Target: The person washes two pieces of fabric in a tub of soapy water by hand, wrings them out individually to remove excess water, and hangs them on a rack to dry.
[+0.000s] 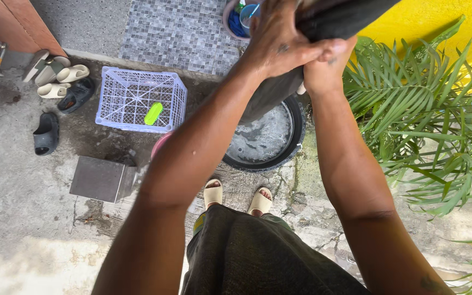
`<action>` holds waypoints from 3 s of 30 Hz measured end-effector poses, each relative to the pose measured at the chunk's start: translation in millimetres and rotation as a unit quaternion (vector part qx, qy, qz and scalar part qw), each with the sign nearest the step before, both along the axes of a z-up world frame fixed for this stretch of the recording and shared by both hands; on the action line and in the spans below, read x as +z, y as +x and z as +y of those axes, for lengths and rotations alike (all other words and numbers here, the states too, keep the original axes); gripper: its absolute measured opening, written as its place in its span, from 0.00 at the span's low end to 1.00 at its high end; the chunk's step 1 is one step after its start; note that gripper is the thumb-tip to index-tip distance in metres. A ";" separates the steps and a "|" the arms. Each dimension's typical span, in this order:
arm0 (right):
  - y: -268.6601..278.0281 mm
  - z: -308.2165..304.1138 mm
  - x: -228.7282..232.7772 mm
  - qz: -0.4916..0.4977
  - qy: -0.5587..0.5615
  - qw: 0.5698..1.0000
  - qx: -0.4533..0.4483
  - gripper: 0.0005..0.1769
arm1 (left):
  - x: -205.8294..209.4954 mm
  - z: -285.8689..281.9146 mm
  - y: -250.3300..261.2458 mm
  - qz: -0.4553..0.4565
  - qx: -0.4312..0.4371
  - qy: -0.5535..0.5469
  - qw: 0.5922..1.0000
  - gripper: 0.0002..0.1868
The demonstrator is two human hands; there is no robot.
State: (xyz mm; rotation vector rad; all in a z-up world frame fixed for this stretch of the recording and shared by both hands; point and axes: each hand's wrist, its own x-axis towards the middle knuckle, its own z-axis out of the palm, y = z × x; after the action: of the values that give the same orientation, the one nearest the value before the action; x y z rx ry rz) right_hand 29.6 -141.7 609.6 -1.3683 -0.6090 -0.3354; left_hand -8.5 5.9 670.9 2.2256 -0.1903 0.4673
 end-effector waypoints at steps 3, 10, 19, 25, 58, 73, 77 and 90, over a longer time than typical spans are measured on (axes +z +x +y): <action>-3.5 30.0 31.1 0.045 0.090 0.991 -0.090 0.23 | -37.1 -5.6 -46.3 -0.161 0.087 -0.067 0.981 0.61; -36.6 54.8 79.4 0.123 0.190 0.973 -0.048 0.20 | -78.2 -39.7 -53.7 -0.137 0.293 -0.029 0.946 0.75; -14.3 -8.4 85.0 0.091 0.016 0.980 0.178 0.27 | -49.1 -11.2 -37.2 -0.072 -0.060 -0.214 0.972 0.55; -1.2 -36.7 83.7 0.027 -0.101 0.978 0.178 0.19 | -18.3 -5.9 -40.2 0.068 -0.250 -0.315 0.913 0.23; -13.4 -30.1 -17.0 0.030 -0.008 0.995 0.092 0.36 | -32.9 0.7 -28.8 -0.132 0.052 -0.040 0.989 0.67; -52.5 -21.8 75.7 0.099 0.091 0.987 0.091 0.25 | -61.3 -38.8 -57.6 -0.177 0.120 -0.104 0.971 0.69; -29.5 -48.9 63.2 0.038 -0.054 0.997 0.050 0.21 | -50.6 -19.8 -45.1 0.034 -0.009 -0.182 0.983 0.67; -9.5 -65.2 45.7 0.048 -0.021 0.992 0.117 0.32 | -43.9 -18.0 -29.7 0.071 -0.235 -0.276 0.929 0.36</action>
State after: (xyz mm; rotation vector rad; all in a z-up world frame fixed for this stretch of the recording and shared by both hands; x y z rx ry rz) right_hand 20.0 -207.0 655.2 -1.3296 -0.6913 -0.0680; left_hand -38.2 -12.1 627.0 1.5804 -0.4427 0.0738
